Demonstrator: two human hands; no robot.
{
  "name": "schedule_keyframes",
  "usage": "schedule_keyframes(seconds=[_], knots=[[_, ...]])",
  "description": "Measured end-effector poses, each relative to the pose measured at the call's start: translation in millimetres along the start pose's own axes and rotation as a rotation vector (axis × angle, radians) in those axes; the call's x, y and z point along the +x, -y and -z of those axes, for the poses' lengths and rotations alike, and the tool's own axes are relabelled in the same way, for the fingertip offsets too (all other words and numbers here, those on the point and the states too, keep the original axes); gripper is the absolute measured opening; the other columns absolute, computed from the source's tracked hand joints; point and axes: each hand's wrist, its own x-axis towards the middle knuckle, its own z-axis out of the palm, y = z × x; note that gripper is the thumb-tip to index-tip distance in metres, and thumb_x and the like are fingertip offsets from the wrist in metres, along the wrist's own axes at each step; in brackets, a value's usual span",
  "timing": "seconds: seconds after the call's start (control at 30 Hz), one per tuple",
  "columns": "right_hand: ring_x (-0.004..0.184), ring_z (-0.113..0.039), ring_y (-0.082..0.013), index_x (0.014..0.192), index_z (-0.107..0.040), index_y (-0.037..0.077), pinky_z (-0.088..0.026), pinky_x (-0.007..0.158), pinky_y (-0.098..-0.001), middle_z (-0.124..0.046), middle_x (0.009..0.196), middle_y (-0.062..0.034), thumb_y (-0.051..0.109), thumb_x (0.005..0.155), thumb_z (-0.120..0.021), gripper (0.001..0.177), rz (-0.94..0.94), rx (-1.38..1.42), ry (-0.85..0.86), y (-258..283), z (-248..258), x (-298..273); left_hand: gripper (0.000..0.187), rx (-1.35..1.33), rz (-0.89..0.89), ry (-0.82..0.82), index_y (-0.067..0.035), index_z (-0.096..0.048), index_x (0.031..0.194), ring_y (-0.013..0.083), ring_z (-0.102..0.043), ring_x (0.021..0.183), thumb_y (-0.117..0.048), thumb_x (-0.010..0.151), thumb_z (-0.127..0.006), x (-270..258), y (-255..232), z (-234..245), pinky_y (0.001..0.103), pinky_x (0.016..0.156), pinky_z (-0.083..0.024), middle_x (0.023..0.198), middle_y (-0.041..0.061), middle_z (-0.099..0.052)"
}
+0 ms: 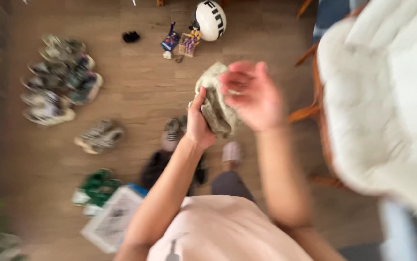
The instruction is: The person wipes several pairs of sneakers with a cloth, cleaning the uppers, soles, and laces. After wiping each shoe, the person places it into a white shoe cabinet. The process is repeated for multiple pairs of shoes.
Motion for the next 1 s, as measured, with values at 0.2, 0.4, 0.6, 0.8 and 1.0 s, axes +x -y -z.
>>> schedule_keyframes(seconds=[0.2, 0.4, 0.6, 0.8, 1.0], knots=[[0.118, -0.07, -0.0347, 0.109, -0.061, 0.001, -0.061, 0.098, -0.0424, -0.067, 0.122, -0.0165, 0.022, 0.104, -0.052, 0.024, -0.013, -0.409, -0.387, 73.0, 75.2, 94.8, 0.049, -0.091, -0.339, -0.324, -0.016, -0.053, 0.142, 0.0227, -0.055, 0.132, -0.042, 0.102, -0.04, 157.7, 60.8, -29.2, 0.039, 0.11, -0.043, 0.14, 0.006, -0.061], [0.12, -0.064, -0.0302, 0.113, -0.06, -0.001, -0.056, 0.104, -0.0457, -0.065, 0.122, -0.0171, 0.016, 0.113, -0.058, 0.018, 0.271, -0.587, -0.349, 114.2, 152.9, 170.2, 0.049, -0.066, -0.56, -0.325, -0.003, -0.056, 0.138, 0.0259, -0.06, 0.125, -0.038, 0.104, -0.051, 238.6, 35.1, -36.4, 0.039, 0.108, -0.048, 0.134, 0.011, -0.065], [0.132, -0.048, -0.0244, 0.132, -0.053, 0.023, -0.045, 0.098, -0.0473, -0.057, 0.135, 0.0014, 0.046, 0.099, -0.046, 0.041, -0.333, -0.593, -0.646, 110.0, 146.4, 240.4, 0.036, 0.421, -0.937, -0.685, -0.003, -0.063, 0.131, 0.0162, -0.062, 0.117, -0.024, 0.101, -0.056, 255.8, -83.1, -18.2, 0.03, 0.098, -0.05, 0.129, 0.006, -0.067], [0.148, -0.039, -0.0175, 0.155, -0.042, 0.01, -0.034, 0.119, -0.033, -0.044, 0.16, 0.001, 0.054, 0.108, -0.038, 0.065, -0.284, -0.487, -0.319, 14.4, 155.6, 341.1, 0.042, 0.285, -1.074, -0.72, -0.008, -0.049, 0.139, 0.0186, -0.058, 0.119, -0.008, 0.097, -0.051, 326.2, -150.7, 17.3, 0.033, 0.102, -0.048, 0.131, 0.007, -0.061], [0.131, -0.056, -0.0123, 0.147, -0.047, 0.007, -0.042, 0.11, -0.0285, -0.056, 0.147, -0.0012, 0.051, 0.107, -0.032, 0.062, -0.378, -0.76, -0.386, -44.4, 196.2, 477.6, 0.056, 0.399, -1.137, -0.812, -0.006, -0.041, 0.147, 0.0218, -0.053, 0.131, 0.004, 0.092, -0.041, 390.7, -290.2, 46.1, 0.034, 0.11, -0.043, 0.144, 0.01, -0.053]])
